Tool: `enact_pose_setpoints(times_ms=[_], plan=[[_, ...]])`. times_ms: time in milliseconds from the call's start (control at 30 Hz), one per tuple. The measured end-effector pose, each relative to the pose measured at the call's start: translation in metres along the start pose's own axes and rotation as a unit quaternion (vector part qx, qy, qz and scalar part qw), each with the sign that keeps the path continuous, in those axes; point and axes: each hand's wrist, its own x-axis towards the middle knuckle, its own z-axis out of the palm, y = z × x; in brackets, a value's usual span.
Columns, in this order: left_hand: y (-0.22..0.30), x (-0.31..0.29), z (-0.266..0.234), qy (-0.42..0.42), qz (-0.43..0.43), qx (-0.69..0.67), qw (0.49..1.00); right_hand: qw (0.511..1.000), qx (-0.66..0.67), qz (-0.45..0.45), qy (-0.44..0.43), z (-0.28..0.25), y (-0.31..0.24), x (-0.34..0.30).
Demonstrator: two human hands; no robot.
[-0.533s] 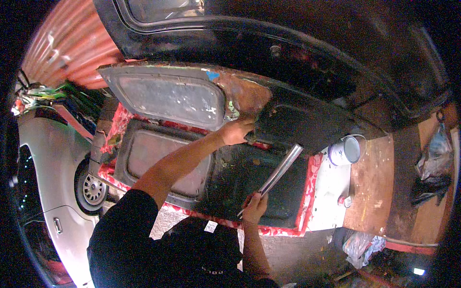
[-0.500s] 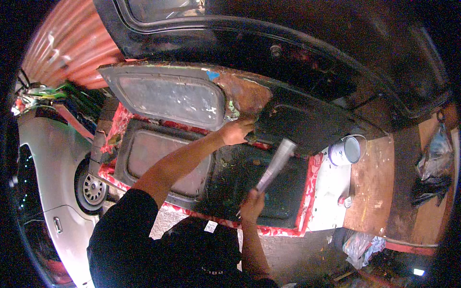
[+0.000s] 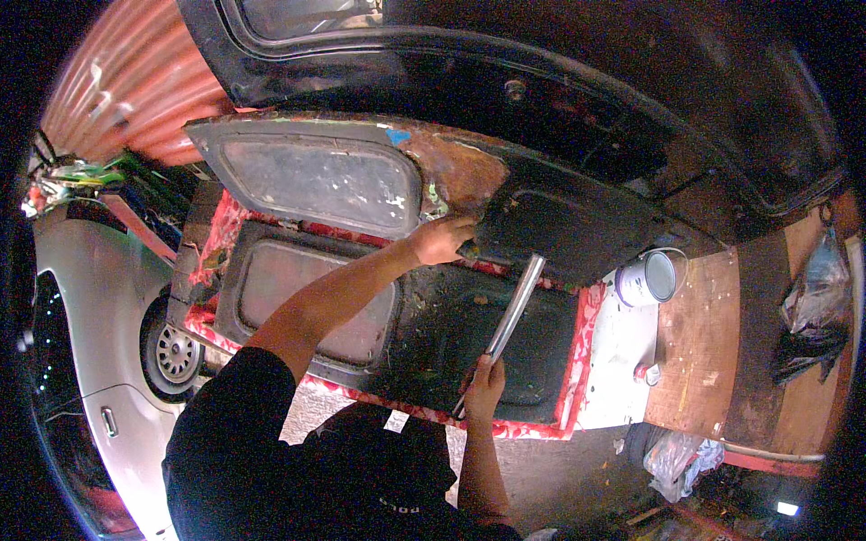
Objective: The person uses a metal scraper to remove old paint and rust from the inside surface of a car trunk lid. They repeatedly scrape and peel away material, working across different sections of the lid's interior.
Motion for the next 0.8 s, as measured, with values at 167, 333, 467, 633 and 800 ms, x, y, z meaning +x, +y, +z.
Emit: enact_pose_setpoints(times_ms=[167, 333, 467, 633, 800], plan=[[0.001, 0.000, -0.004, -0.073, -0.059, -0.007, 0.996, 1.000, -0.016, 0.005, -0.013, 0.002, -0.008, -0.002], [0.000, 0.001, 0.000, -0.049, -0.067, -0.031, 0.996, 0.994, -0.063, -0.082, 0.023, 0.011, 0.031, 0.016], [-0.004, 0.011, -0.003, -0.080, -0.082, -0.041, 0.993, 0.996, -0.088, 0.022, -0.020, 0.016, 0.045, 0.017], [-0.006, -0.004, 0.012, 0.003, -0.058, -0.032, 0.998, 0.997, 0.060, -0.041, 0.031, 0.022, -0.004, -0.010], [-0.018, -0.016, 0.033, 0.037, -0.083, 0.002, 0.996, 0.993, -0.098, -0.065, -0.012, 0.017, 0.048, 0.011]])
